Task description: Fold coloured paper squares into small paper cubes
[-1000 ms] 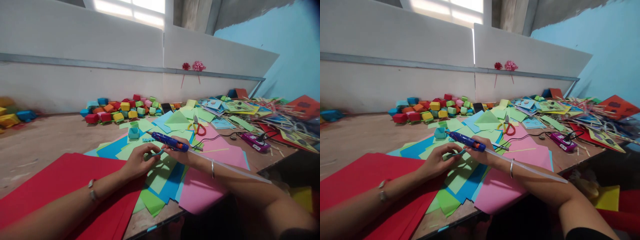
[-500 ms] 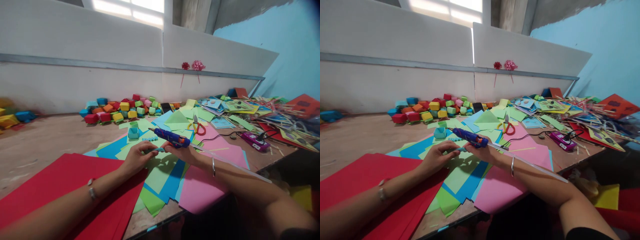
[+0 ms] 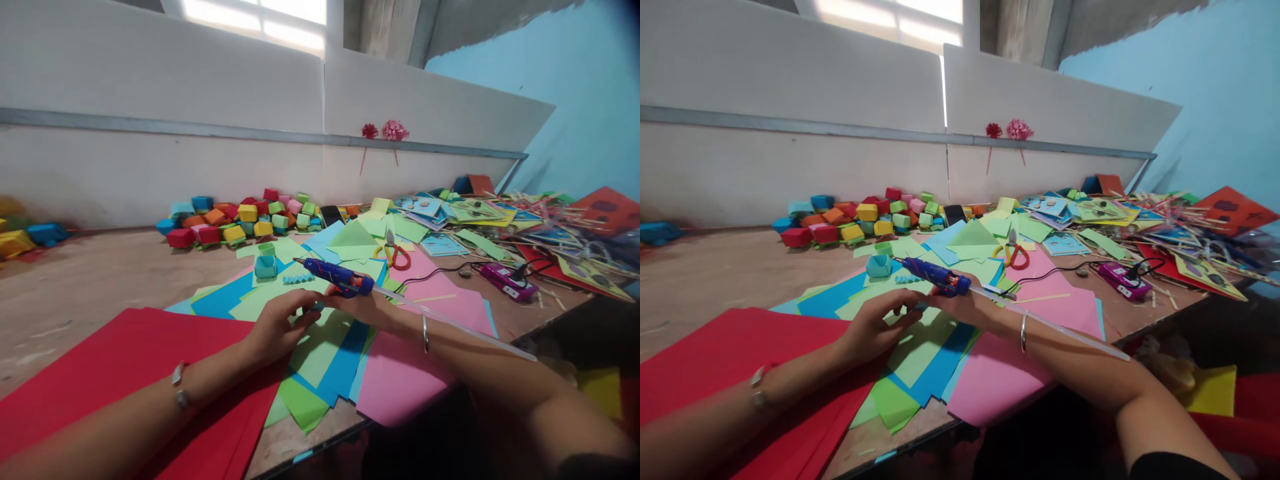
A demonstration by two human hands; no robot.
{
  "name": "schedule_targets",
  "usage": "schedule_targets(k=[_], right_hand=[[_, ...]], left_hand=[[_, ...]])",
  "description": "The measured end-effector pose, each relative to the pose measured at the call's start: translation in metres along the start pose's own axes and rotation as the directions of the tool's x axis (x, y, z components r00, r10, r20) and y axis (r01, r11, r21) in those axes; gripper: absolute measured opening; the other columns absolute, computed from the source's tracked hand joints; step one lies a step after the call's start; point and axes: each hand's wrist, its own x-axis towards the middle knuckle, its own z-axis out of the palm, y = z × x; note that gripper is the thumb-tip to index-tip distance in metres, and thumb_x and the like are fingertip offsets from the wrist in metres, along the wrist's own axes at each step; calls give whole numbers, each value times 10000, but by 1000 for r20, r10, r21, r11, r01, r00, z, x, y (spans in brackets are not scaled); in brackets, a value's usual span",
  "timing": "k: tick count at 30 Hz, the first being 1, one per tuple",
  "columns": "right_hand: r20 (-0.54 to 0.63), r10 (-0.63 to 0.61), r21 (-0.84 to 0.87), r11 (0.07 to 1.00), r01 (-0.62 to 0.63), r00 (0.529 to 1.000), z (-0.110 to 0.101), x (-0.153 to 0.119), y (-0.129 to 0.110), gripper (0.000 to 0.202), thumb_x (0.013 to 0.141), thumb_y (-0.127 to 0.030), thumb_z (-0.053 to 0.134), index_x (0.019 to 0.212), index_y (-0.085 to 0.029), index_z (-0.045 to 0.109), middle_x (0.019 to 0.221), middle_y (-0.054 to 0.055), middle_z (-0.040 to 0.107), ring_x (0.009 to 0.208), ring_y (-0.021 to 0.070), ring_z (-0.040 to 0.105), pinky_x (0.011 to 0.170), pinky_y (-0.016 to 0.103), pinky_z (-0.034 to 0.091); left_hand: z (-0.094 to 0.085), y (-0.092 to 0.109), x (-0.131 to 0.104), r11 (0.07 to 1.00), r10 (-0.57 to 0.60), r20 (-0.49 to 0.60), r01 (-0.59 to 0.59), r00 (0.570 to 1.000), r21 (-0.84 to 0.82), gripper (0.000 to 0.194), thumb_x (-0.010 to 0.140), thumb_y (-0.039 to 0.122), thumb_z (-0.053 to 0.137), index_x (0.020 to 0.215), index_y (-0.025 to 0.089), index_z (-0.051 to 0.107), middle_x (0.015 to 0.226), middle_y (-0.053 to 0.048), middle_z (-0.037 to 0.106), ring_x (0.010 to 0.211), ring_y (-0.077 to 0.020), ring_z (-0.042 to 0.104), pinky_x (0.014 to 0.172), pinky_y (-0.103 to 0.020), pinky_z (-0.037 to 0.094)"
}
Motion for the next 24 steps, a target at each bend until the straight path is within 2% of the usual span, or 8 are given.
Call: schedule_targets(k=[4, 7, 9, 11, 14, 16, 19, 24], right_hand=[[24, 26, -34, 999, -25, 999, 1, 1, 1, 187, 681, -315, 754, 797, -193, 672, 726, -24, 654, 669, 121, 573, 616, 247, 466], [36, 5, -109, 994, -1, 999, -5, 3, 1, 170, 718, -338, 722, 789, -199, 655, 715, -28, 645, 650, 120, 569, 617, 250, 459], [-6, -85, -188, 979, 82, 996, -15, 5, -1, 196, 749, -380, 698, 739, -199, 622, 695, -22, 623, 644, 126, 558, 628, 261, 451], [-55, -225, -310, 930, 197, 973, -28, 8, -4, 258, 762, -415, 685, 672, -201, 573, 670, -12, 591, 644, 135, 541, 641, 272, 441], [-19, -370, -486, 815, 315, 929, -44, 13, -6, 253, 758, -373, 675, 622, -204, 543, 688, 13, 589, 665, 147, 538, 658, 277, 432], [34, -385, -543, 768, 340, 922, -48, 15, -5, 186, 750, -285, 644, 616, -202, 545, 724, 31, 614, 686, 151, 548, 661, 269, 431], [85, -354, -581, 742, 335, 931, -45, 15, -3, 140, 701, -170, 585, 592, -204, 505, 712, 27, 608, 682, 147, 544, 647, 255, 421], [-3, -313, -539, 801, 262, 950, -38, 12, -1, 160, 652, -168, 560, 593, -219, 420, 636, -11, 526, 613, 136, 493, 588, 254, 380]], left_hand=[[0, -2, 1, 997, -76, 3, 76, 997, -23, 108, 836, 138, 568, 875, 186, 656, 763, -17, 683, 659, -118, 591, 581, -212, 451], [0, -3, 2, 973, -210, -43, 205, 977, -102, 76, 815, 197, 598, 860, 186, 658, 762, -12, 672, 595, -108, 558, 553, -220, 452], [-1, -5, 3, 934, -329, -78, 312, 941, -171, 100, 799, 257, 625, 867, 188, 651, 763, -7, 660, 577, -109, 547, 543, -231, 454], [-3, -7, 5, 879, -442, -102, 409, 891, -244, 164, 782, 318, 651, 883, 189, 638, 727, 7, 633, 564, -114, 541, 521, -234, 443], [-5, -10, 8, 798, -563, -124, 499, 817, -339, 273, 742, 397, 694, 904, 189, 620, 705, 23, 604, 558, -121, 553, 501, -236, 439], [-7, -11, 9, 763, -605, -133, 523, 785, -381, 325, 714, 431, 718, 905, 188, 615, 735, 20, 615, 574, -127, 579, 512, -244, 456], [-7, -11, 9, 747, -624, -121, 544, 772, -383, 338, 705, 434, 726, 905, 183, 623, 684, 29, 605, 544, -119, 556, 488, -234, 433], [-7, -11, 8, 764, -606, -101, 543, 789, -348, 297, 710, 390, 723, 903, 179, 642, 575, 41, 577, 507, -111, 511, 447, -214, 372]])
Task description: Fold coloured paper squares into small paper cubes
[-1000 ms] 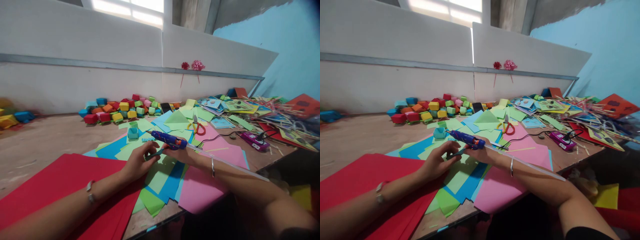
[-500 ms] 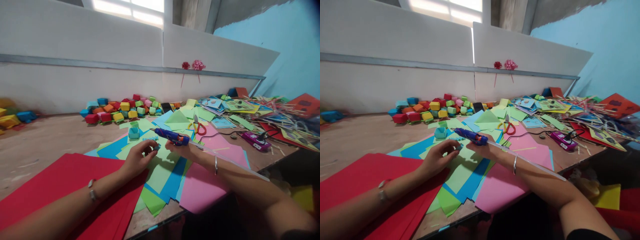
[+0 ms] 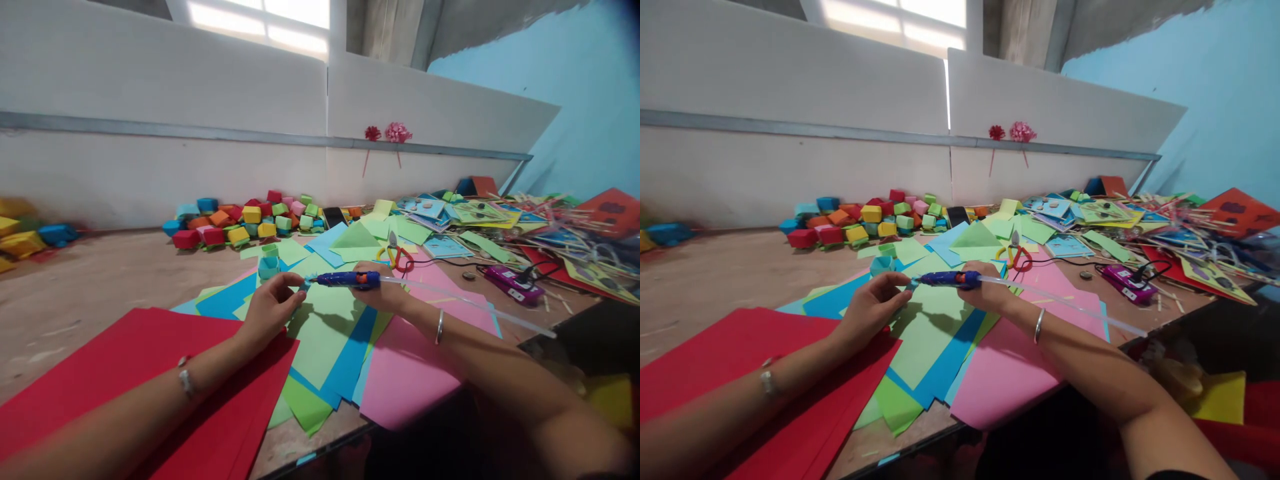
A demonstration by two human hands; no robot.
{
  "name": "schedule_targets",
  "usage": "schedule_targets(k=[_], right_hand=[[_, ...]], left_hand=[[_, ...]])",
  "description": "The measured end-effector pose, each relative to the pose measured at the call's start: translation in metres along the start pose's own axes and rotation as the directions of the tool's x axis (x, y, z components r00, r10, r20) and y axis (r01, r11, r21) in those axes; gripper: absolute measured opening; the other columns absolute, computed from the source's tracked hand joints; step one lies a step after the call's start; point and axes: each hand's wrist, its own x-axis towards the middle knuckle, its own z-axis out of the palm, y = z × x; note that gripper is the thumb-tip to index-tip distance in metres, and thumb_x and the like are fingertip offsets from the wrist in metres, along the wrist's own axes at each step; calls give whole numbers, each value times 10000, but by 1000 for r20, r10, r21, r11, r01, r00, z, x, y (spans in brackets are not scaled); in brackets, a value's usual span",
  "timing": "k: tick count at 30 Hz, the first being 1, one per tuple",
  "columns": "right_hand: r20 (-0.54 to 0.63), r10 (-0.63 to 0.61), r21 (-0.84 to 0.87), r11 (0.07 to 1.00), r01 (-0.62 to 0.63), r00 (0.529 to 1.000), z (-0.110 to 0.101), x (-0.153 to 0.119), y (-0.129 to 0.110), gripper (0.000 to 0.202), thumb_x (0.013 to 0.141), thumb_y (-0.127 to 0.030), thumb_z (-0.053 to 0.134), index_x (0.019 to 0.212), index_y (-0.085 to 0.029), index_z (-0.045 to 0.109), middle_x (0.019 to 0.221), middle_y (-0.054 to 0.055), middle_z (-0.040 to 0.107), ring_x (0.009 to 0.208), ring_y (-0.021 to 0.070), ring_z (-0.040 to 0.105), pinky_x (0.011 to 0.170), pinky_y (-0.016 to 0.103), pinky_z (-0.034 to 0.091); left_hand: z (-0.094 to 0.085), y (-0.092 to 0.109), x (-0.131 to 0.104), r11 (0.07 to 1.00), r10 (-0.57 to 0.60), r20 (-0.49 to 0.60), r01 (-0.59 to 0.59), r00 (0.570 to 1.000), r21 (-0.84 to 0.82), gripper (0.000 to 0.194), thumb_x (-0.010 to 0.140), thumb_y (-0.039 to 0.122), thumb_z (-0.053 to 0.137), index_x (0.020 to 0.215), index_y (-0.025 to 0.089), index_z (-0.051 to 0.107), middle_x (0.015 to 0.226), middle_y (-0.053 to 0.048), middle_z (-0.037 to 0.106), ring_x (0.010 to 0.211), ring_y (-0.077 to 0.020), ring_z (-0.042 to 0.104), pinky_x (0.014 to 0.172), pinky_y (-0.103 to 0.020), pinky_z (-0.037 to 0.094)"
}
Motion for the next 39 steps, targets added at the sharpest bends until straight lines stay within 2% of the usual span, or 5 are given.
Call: schedule_targets(k=[5, 13, 21, 33, 39], right_hand=[[-14, 17, 59, 998, -17, 1000, -2, 0, 3, 139, 641, -197, 554, 607, -219, 421, 627, -14, 508, 599, 136, 486, 569, 262, 356], [25, 7, -54, 999, -6, 1000, 1, 0, 2, 153, 638, -147, 545, 608, -218, 413, 667, -3, 550, 633, 143, 515, 600, 262, 381], [35, -1, -82, 997, 4, 999, 2, 0, 6, 133, 608, -137, 538, 610, -212, 429, 668, -11, 555, 635, 131, 502, 593, 245, 381], [66, -19, -188, 982, 31, 998, 6, 2, 7, 151, 632, -92, 543, 581, -199, 450, 669, -8, 549, 634, 121, 502, 597, 240, 364], [74, -14, -199, 980, 28, 997, 4, 1, 4, 165, 639, -76, 546, 584, -200, 453, 666, -3, 550, 652, 127, 522, 602, 239, 375]], left_hand=[[0, -3, 1, 1000, 0, 2, 1, 1000, -15, 285, 705, 379, 720, 890, 179, 636, 575, 42, 571, 506, -106, 497, 452, -213, 370], [0, -3, 0, 1000, -12, 39, 12, 999, -18, 269, 708, 373, 712, 888, 190, 632, 540, 58, 518, 468, -98, 448, 429, -211, 332], [0, -2, -1, 1000, 17, 45, -17, 999, 4, 250, 702, 366, 704, 872, 195, 637, 557, 44, 546, 499, -115, 488, 455, -217, 371], [1, 2, -2, 956, 212, 20, -211, 977, 206, 139, 748, 318, 634, 827, 209, 668, 622, 33, 617, 493, -103, 484, 481, -220, 380], [0, 1, -1, 943, 238, 9, -233, 971, 238, 130, 755, 311, 637, 833, 215, 677, 604, 35, 617, 495, -110, 499, 494, -224, 401]])
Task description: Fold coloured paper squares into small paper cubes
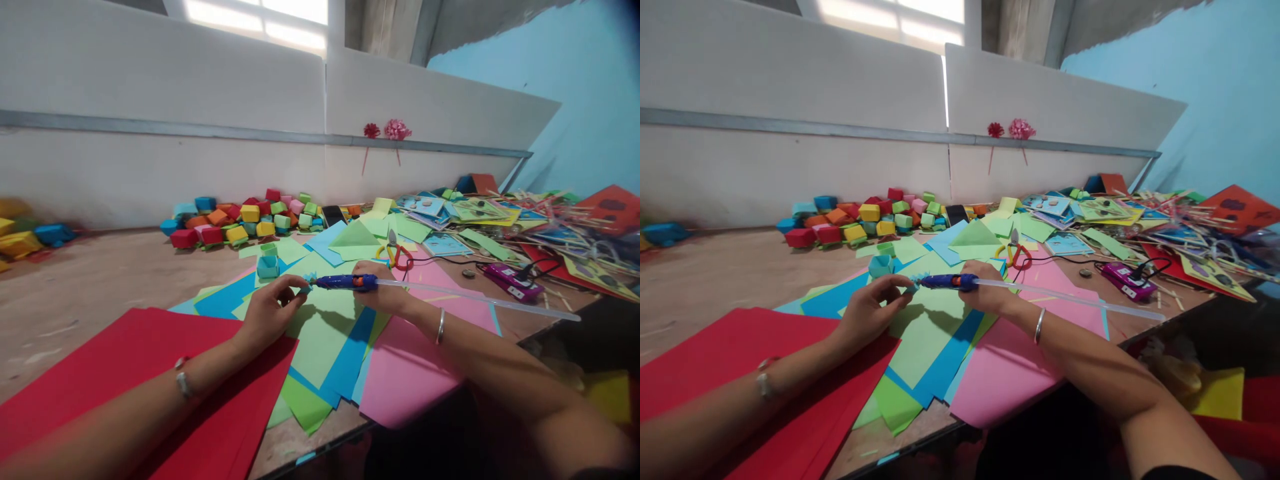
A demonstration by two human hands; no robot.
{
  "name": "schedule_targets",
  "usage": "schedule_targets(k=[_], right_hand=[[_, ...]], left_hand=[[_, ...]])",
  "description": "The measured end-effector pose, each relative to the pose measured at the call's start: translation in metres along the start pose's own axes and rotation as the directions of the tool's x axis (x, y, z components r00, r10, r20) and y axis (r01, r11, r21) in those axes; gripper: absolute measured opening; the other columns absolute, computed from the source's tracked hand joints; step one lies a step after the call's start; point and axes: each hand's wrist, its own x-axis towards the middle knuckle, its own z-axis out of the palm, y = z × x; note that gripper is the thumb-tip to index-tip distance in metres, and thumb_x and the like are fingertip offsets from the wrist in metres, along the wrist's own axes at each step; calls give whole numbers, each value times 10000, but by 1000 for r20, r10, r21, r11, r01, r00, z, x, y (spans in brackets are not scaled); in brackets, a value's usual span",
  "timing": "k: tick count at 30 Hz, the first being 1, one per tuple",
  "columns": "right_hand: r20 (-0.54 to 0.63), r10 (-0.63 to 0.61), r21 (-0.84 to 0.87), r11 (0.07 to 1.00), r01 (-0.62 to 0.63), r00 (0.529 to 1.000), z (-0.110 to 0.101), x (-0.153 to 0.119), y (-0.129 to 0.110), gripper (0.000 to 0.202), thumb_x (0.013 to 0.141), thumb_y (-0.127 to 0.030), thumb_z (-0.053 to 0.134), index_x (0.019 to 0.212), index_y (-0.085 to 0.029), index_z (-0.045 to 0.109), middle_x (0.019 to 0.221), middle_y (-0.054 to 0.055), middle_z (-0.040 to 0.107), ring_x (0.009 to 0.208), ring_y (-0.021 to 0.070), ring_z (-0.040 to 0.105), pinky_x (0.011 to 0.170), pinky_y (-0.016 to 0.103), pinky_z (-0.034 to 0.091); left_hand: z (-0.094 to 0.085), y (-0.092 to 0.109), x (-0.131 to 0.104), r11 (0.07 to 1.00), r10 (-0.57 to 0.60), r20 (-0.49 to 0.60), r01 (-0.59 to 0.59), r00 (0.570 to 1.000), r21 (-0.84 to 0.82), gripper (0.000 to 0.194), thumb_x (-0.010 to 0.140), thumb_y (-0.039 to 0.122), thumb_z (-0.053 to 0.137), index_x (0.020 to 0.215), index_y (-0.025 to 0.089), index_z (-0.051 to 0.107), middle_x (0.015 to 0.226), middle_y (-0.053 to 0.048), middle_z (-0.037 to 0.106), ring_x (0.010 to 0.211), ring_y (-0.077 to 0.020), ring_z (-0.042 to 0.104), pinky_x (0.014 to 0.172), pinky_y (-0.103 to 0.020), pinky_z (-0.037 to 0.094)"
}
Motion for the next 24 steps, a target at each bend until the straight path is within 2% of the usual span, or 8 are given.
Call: schedule_targets(k=[9, 13, 18, 21, 23, 24], right_hand=[[60, -9, -62, 998, 12, 998, -4, -1, -3, 202, 652, -65, 549, 555, -202, 436, 668, 6, 543, 647, 128, 499, 591, 248, 355], [77, -35, -96, 994, 43, 996, -5, -1, -4, 216, 649, -56, 563, 545, -194, 434, 663, 5, 520, 635, 119, 464, 589, 249, 332], [89, -13, -104, 994, 22, 996, -10, -1, -7, 203, 651, -35, 563, 557, -179, 454, 685, 10, 532, 647, 118, 477, 600, 251, 336], [-14, 70, -68, 995, -70, 997, -14, 0, -8, 216, 679, -53, 569, 554, -181, 448, 659, 3, 521, 629, 119, 471, 592, 261, 334], [-84, 177, 72, 983, -171, 981, -13, -1, -9, 219, 727, -143, 625, 573, -185, 476, 643, -7, 530, 614, 120, 476, 582, 263, 344], [-78, 236, 189, 957, -218, 969, -11, -1, -9, 214, 733, -206, 669, 599, -187, 505, 645, -12, 546, 611, 120, 489, 580, 261, 360]], left_hand=[[0, -6, -1, 999, -30, 11, 30, 999, 21, 182, 768, 336, 631, 883, 210, 695, 612, 21, 627, 518, -121, 512, 513, -235, 410], [-1, -5, 0, 1000, -22, 10, 22, 1000, 22, 178, 762, 334, 635, 873, 209, 696, 599, 26, 612, 507, -117, 495, 502, -231, 398], [-1, -2, 0, 999, -34, 6, 34, 999, 10, 179, 759, 338, 636, 869, 206, 686, 610, 29, 611, 510, -114, 492, 509, -232, 406], [-1, -1, 0, 999, -46, -10, 46, 999, -17, 200, 745, 344, 649, 887, 204, 660, 715, 9, 661, 540, -112, 516, 532, -237, 431], [0, -1, 0, 995, -72, -15, 71, 997, -64, 260, 731, 351, 663, 942, 206, 619, 800, -7, 687, 553, -111, 538, 541, -243, 452], [1, 0, -1, 992, -87, -13, 86, 996, -87, 290, 725, 352, 668, 965, 207, 593, 826, -12, 693, 556, -112, 548, 538, -244, 458]])
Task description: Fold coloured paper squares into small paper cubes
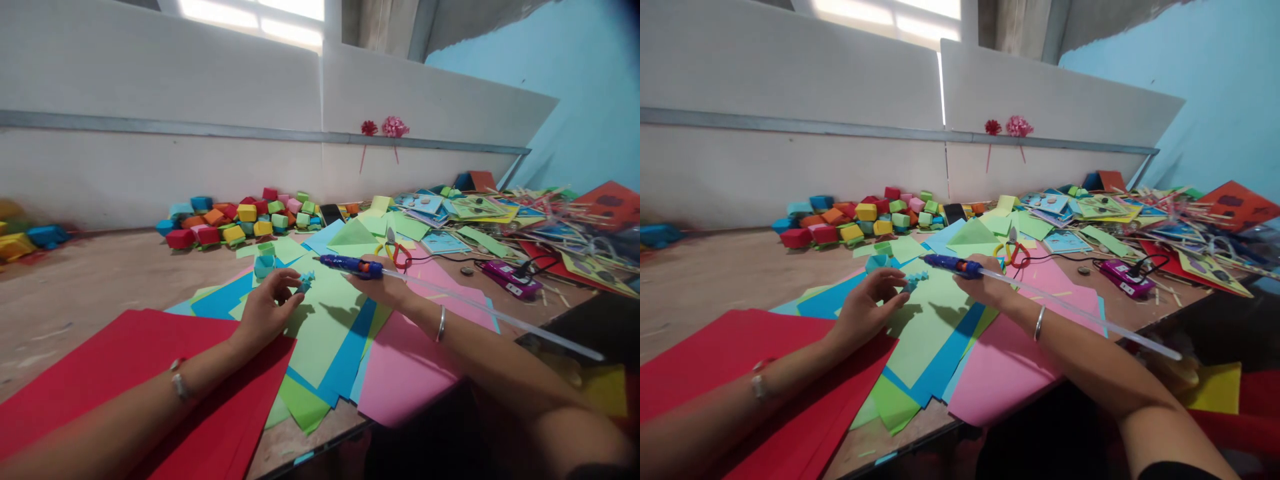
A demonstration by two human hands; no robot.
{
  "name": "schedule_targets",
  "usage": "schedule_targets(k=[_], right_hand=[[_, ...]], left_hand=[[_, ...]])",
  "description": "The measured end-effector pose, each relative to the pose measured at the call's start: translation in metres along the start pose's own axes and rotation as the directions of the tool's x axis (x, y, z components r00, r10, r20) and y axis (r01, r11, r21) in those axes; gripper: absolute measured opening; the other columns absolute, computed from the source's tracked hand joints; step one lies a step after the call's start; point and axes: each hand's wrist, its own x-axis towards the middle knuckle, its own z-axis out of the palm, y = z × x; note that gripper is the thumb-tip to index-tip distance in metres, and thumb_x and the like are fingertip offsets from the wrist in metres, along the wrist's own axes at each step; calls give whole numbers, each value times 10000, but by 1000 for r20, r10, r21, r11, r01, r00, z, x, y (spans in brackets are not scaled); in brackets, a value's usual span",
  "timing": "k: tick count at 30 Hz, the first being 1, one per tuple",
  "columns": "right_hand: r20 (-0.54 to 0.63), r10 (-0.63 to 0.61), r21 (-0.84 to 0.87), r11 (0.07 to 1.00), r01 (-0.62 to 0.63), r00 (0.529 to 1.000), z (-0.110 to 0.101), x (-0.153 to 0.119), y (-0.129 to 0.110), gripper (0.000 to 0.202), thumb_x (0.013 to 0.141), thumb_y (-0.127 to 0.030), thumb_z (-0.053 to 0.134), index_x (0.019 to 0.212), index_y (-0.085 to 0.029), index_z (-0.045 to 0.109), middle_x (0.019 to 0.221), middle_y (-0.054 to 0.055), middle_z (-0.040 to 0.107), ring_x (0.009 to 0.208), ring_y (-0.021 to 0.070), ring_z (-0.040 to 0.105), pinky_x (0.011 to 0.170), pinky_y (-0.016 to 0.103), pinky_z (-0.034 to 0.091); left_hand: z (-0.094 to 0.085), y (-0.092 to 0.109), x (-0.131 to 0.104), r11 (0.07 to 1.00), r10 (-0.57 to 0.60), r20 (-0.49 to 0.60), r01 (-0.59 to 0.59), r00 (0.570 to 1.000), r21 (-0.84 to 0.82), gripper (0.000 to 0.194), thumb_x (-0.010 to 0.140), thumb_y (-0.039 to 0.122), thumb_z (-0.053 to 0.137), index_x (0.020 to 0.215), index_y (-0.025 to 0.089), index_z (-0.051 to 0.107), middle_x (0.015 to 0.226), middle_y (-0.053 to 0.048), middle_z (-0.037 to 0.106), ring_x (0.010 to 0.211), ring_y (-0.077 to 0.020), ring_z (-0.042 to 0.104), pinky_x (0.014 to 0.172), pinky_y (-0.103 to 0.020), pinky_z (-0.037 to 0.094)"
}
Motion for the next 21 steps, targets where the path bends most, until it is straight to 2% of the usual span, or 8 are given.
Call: schedule_targets(k=[2, 4, 5, 8, 11, 14, 21], right_hand=[[81, 96, 260, 959, -113, 992, 6, -3, -1, 226, 684, -305, 764, 684, -188, 572, 685, -21, 590, 613, 118, 527, 581, 257, 409], [176, 94, 423, 891, -162, 980, 13, -8, -2, 298, 612, -316, 831, 783, -190, 622, 740, -27, 621, 624, 113, 558, 592, 255, 451], [194, 62, 452, 880, -145, 979, 17, -11, -4, 336, 590, -310, 852, 821, -191, 638, 755, -29, 627, 638, 113, 569, 603, 253, 464], [183, -66, 419, 908, -17, 981, 24, -18, -7, 364, 588, -306, 872, 868, -197, 667, 777, -24, 649, 703, 126, 601, 639, 247, 478], [153, -134, 403, 913, 62, 979, 28, -22, -10, 258, 657, -281, 817, 844, -199, 659, 816, -14, 683, 736, 128, 621, 662, 242, 484], [116, -140, 421, 904, 79, 983, 29, -22, -11, 150, 696, -236, 744, 790, -198, 635, 786, -21, 691, 694, 114, 618, 654, 234, 484], [105, -151, 393, 914, 98, 983, 32, -22, -11, 99, 697, -183, 697, 760, -201, 622, 789, -25, 694, 704, 110, 624, 666, 224, 482]], left_hand=[[2, 2, -2, 1000, -16, 17, 17, 1000, -23, 309, 725, 346, 672, 977, 211, 554, 828, -11, 694, 555, -114, 562, 529, -244, 464], [4, 5, -6, 1000, 9, 36, -8, 999, -12, 274, 734, 331, 671, 948, 212, 549, 831, -10, 694, 558, -112, 571, 528, -240, 471], [4, 8, -8, 999, 35, 45, -35, 998, 2, 242, 742, 320, 668, 927, 210, 557, 835, -10, 693, 564, -110, 575, 532, -238, 475], [6, 15, -15, 990, 127, 66, -131, 990, 57, 138, 771, 283, 651, 867, 205, 592, 794, 1, 679, 563, -98, 568, 533, -222, 471], [7, 19, -20, 974, 198, 90, -207, 976, 96, 75, 786, 249, 640, 838, 203, 611, 719, 19, 655, 544, -90, 549, 522, -205, 458], [8, 18, -21, 961, 244, 114, -256, 963, 108, 61, 798, 223, 640, 851, 205, 617, 717, 23, 657, 548, -87, 550, 523, -195, 459], [8, 11, -21, 915, 358, 137, -376, 924, 145, 88, 813, 139, 620, 861, 212, 605, 734, 41, 671, 556, -73, 568, 532, -168, 450]])
